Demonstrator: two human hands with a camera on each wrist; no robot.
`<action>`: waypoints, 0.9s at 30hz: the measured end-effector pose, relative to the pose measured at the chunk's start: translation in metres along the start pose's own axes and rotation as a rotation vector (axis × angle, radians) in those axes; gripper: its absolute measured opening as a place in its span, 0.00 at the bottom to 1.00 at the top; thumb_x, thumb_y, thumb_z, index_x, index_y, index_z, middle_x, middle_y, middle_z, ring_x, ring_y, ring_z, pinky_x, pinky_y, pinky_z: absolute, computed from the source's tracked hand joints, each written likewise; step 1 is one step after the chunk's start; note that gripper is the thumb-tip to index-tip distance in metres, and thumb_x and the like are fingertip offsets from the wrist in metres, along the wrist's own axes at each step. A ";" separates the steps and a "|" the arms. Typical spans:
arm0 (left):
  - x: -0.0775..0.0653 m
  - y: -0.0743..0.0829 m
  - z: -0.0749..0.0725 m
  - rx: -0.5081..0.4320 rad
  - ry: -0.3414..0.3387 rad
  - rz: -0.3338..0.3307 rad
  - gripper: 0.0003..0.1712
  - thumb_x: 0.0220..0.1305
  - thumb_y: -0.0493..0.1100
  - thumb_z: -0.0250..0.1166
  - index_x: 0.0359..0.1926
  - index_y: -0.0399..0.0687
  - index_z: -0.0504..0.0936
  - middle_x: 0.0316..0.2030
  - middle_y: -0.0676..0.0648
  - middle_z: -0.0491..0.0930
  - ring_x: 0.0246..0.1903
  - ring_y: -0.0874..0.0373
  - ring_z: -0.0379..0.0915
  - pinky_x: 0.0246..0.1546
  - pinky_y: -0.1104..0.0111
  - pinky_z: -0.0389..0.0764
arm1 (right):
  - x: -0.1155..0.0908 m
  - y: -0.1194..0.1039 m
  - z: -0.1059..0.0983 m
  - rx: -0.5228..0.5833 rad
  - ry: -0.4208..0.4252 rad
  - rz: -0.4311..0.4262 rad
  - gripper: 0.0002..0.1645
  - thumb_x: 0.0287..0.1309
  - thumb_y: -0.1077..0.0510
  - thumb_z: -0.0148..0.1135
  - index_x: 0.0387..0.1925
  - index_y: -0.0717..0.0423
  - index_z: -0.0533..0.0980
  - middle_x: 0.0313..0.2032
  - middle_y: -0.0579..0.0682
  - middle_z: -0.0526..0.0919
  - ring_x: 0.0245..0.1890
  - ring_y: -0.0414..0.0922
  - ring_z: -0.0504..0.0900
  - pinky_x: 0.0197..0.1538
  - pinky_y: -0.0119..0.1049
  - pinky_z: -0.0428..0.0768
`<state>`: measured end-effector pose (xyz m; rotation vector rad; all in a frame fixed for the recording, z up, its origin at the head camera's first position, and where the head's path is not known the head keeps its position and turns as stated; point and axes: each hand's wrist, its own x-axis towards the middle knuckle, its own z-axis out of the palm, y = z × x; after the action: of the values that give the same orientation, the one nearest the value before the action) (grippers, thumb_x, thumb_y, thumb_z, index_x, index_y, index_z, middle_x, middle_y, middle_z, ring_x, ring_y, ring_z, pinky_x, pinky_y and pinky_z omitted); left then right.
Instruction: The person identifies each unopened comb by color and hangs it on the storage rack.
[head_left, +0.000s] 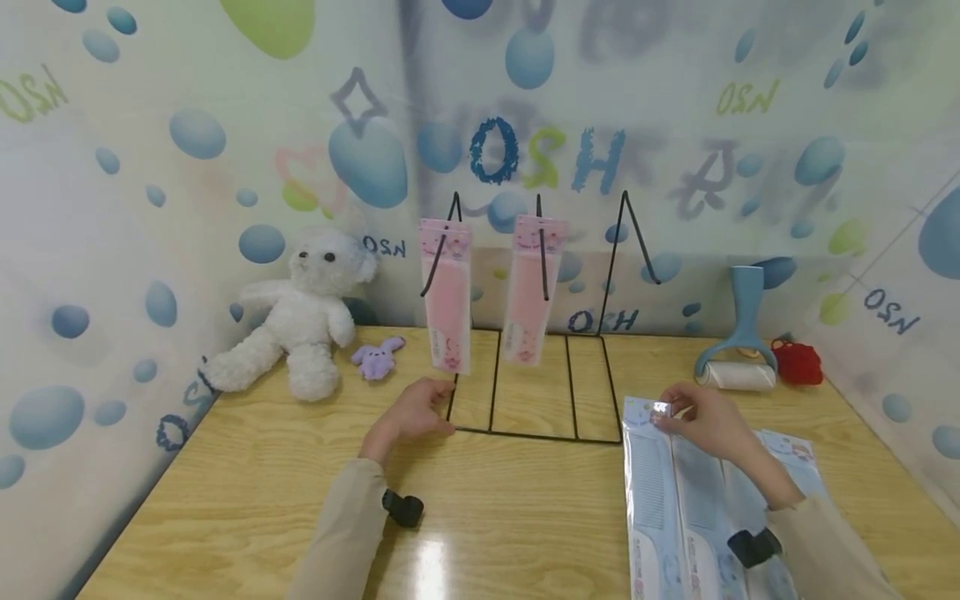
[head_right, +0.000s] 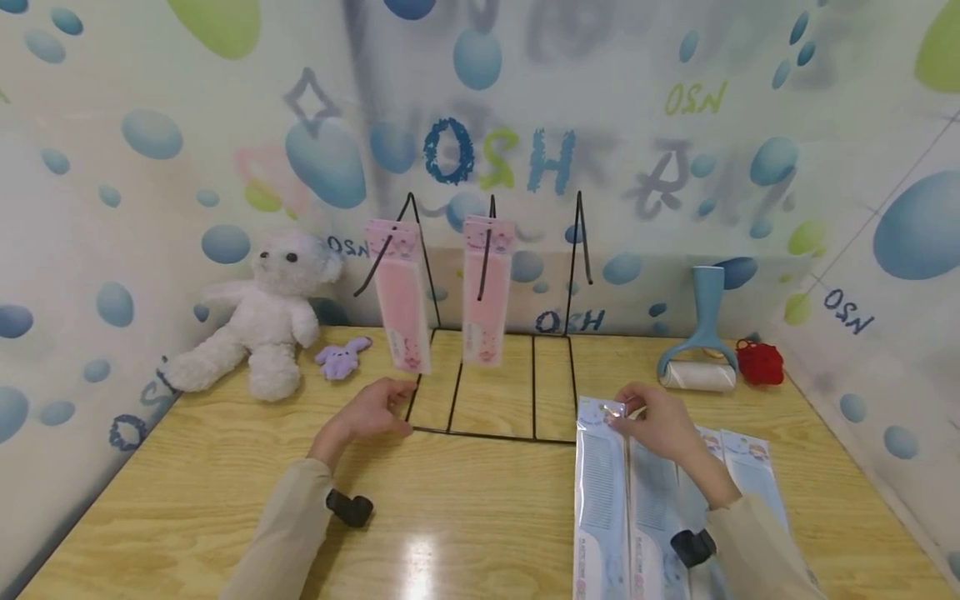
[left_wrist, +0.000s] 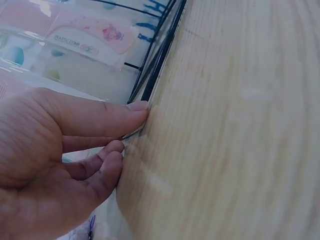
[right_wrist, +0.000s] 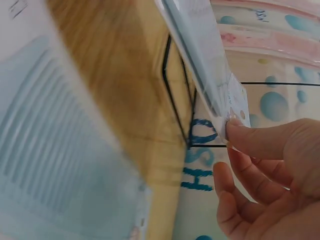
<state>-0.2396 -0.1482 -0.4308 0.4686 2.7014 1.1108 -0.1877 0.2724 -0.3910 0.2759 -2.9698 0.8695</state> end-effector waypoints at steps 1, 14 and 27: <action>0.000 0.000 0.000 0.008 0.003 -0.004 0.39 0.45 0.33 0.75 0.61 0.31 0.72 0.52 0.38 0.76 0.54 0.44 0.70 0.57 0.52 0.71 | -0.001 -0.003 -0.002 -0.001 0.007 -0.001 0.17 0.51 0.60 0.71 0.41 0.62 0.77 0.33 0.53 0.81 0.33 0.49 0.78 0.35 0.41 0.81; -0.002 0.000 -0.001 0.012 0.002 0.033 0.39 0.47 0.36 0.75 0.62 0.34 0.72 0.57 0.36 0.72 0.55 0.43 0.70 0.55 0.50 0.72 | -0.017 -0.038 -0.020 0.162 0.037 -0.060 0.16 0.55 0.57 0.69 0.44 0.58 0.78 0.35 0.50 0.82 0.32 0.44 0.78 0.32 0.29 0.79; -0.003 0.000 0.000 -0.015 0.007 0.033 0.39 0.46 0.34 0.75 0.62 0.33 0.72 0.57 0.36 0.72 0.55 0.42 0.69 0.55 0.51 0.73 | -0.032 -0.070 -0.043 0.276 0.165 -0.204 0.11 0.54 0.64 0.68 0.40 0.58 0.78 0.30 0.45 0.83 0.27 0.39 0.79 0.32 0.27 0.80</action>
<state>-0.2372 -0.1492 -0.4302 0.5092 2.6984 1.1422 -0.1440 0.2427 -0.3206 0.4799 -2.6118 1.2085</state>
